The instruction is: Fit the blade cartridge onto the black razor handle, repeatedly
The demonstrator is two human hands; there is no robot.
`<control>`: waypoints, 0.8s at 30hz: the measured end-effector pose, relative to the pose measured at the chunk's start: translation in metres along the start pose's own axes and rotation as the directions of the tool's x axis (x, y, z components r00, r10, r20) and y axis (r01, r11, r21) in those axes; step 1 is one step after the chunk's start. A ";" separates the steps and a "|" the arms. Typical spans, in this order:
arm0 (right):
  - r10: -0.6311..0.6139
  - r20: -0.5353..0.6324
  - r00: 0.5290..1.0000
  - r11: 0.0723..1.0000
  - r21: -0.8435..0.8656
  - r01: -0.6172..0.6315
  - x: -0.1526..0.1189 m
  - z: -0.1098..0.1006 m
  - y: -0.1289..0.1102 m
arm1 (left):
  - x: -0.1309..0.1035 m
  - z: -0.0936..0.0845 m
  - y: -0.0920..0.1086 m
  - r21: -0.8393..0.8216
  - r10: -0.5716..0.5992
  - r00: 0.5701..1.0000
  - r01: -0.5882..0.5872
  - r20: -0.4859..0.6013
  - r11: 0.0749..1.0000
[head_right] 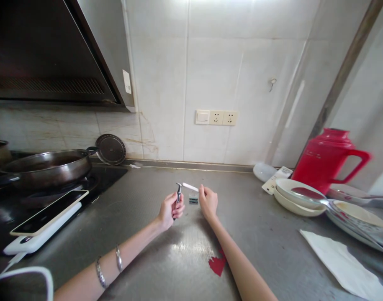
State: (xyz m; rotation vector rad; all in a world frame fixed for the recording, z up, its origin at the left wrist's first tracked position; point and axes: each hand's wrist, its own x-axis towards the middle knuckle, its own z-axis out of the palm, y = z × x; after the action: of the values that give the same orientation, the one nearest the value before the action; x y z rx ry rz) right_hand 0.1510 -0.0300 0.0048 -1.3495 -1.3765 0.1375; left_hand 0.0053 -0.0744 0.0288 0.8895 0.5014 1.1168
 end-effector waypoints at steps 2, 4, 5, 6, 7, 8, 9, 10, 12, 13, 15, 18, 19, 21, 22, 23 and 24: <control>-0.008 -0.013 1.000 1.000 0.012 0.008 0.001 -0.001 -0.001 | 0.001 -0.001 0.001 0.018 0.009 1.000 -0.009 -0.012 1.000; -0.034 -0.005 0.999 0.999 0.031 0.034 0.000 0.001 -0.004 | 0.002 -0.002 0.000 0.037 0.013 1.000 -0.013 -0.020 0.999; -0.045 0.005 0.999 0.998 0.035 0.045 -0.001 0.002 -0.005 | 0.003 -0.003 -0.001 0.044 0.018 1.000 -0.017 -0.022 0.999; -0.049 0.014 0.999 0.998 0.031 0.049 -0.001 0.003 -0.004 | 0.003 -0.003 -0.002 0.051 0.027 0.999 -0.026 -0.024 0.998; -0.043 0.020 0.999 0.999 0.020 0.043 -0.002 0.004 -0.002 | 0.004 -0.004 -0.002 0.059 0.042 0.999 -0.040 -0.025 0.997; -0.028 0.020 0.999 1.000 0.006 0.028 -0.002 0.004 0.001 | 0.004 -0.005 -0.002 0.073 0.060 0.998 -0.058 -0.025 0.996; -0.006 0.015 1.000 1.000 -0.007 0.007 -0.002 0.004 0.005 | 0.004 -0.006 -0.002 0.092 0.081 0.996 -0.078 -0.022 0.993; 0.022 0.003 1.000 1.000 -0.015 -0.022 0.000 0.003 0.009 | 0.004 -0.007 -0.002 0.115 0.104 0.994 -0.101 -0.019 0.988; 0.087 -0.028 0.996 0.996 -0.003 -0.087 0.005 0.000 0.014 | 0.005 -0.009 0.000 0.173 0.152 0.988 -0.148 -0.011 0.974; 0.118 -0.035 0.992 0.993 0.019 -0.118 0.008 -0.003 0.014 | 0.005 -0.010 0.000 0.201 0.175 0.985 -0.169 -0.013 0.965; 0.159 0.010 0.987 0.985 0.065 -0.159 0.014 -0.010 0.007 | 0.007 -0.011 0.002 0.257 0.222 0.975 -0.207 -0.029 0.944; 0.174 0.192 0.966 0.968 0.148 -0.203 0.014 -0.020 -0.019 | 0.009 -0.012 0.002 0.342 0.297 0.953 -0.258 -0.066 0.904; 0.189 0.259 0.947 0.949 0.201 -0.245 0.010 -0.024 -0.030 | 0.010 -0.012 0.001 0.368 0.323 0.943 -0.274 -0.077 0.888; 0.243 0.394 0.886 0.856 0.342 -0.387 -0.004 -0.032 -0.055 | 0.011 -0.014 0.001 0.422 0.371 0.925 -0.304 -0.085 0.854; 0.260 0.469 0.844 0.778 0.416 -0.470 -0.013 -0.037 -0.068 | 0.012 -0.014 0.000 0.450 0.389 0.918 -0.315 -0.081 0.836; 0.251 0.545 0.800 0.695 0.474 -0.540 -0.021 -0.041 -0.080 | 0.012 -0.015 0.000 0.474 0.403 0.912 -0.323 -0.074 0.819; 0.241 0.604 0.760 0.619 0.508 -0.599 -0.030 -0.046 -0.091 | 0.012 -0.016 0.000 0.496 0.411 0.909 -0.327 -0.067 0.805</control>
State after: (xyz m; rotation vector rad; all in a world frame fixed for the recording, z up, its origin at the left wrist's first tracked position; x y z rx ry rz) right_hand 0.1204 -0.1093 0.0686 -0.9947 -1.1563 1.2906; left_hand -0.0015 -0.0580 0.0204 1.3720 0.7903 1.4702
